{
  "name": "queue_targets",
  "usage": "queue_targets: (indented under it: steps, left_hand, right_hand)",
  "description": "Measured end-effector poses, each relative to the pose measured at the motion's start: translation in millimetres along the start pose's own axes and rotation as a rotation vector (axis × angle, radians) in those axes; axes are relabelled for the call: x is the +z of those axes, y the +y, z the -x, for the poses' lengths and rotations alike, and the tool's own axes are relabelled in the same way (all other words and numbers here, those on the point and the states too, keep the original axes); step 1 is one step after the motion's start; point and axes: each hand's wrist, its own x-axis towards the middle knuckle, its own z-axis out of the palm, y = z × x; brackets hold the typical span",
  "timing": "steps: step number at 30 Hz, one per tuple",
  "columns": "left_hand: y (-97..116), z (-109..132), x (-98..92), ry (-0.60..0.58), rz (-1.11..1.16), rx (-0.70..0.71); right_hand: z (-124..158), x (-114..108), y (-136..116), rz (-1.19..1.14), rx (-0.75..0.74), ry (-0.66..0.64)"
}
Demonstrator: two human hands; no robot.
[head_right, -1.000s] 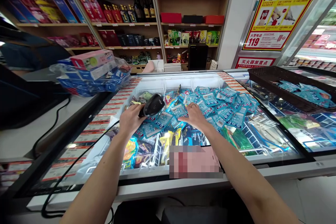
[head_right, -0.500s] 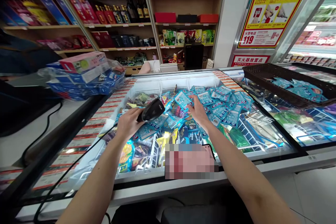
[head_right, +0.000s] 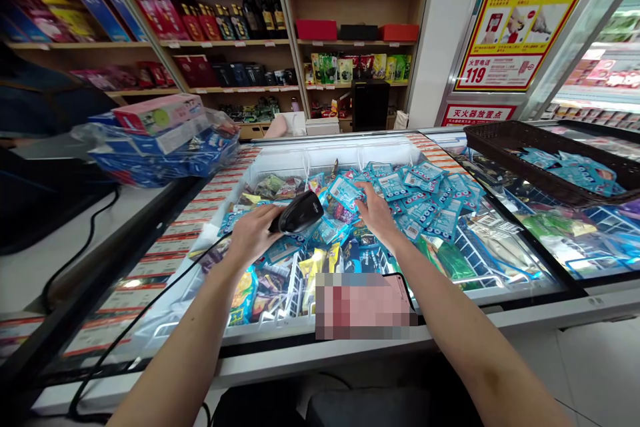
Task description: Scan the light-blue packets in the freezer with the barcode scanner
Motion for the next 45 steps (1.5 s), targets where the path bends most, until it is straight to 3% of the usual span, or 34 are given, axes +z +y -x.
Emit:
queue_targets:
  steps: [21,25,37,45]
  left_hand:
    - [4,-1,3.8,-0.027,-0.002,0.013]
    - [-2,0,5.4,0.0,-0.01,-0.032]
    - [-22,6,7.5,0.118,-0.066,-0.202]
    - [-24,5,9.3,0.113,-0.104,-0.236]
  right_hand:
    - [-2,5,6,0.018,-0.025,0.013]
    - [-3,-2,10,-0.013,0.02,0.08]
    - [-4,-21,27,0.444,-0.015,0.301]
    - [-3,-19,21,0.505,-0.141,0.129]
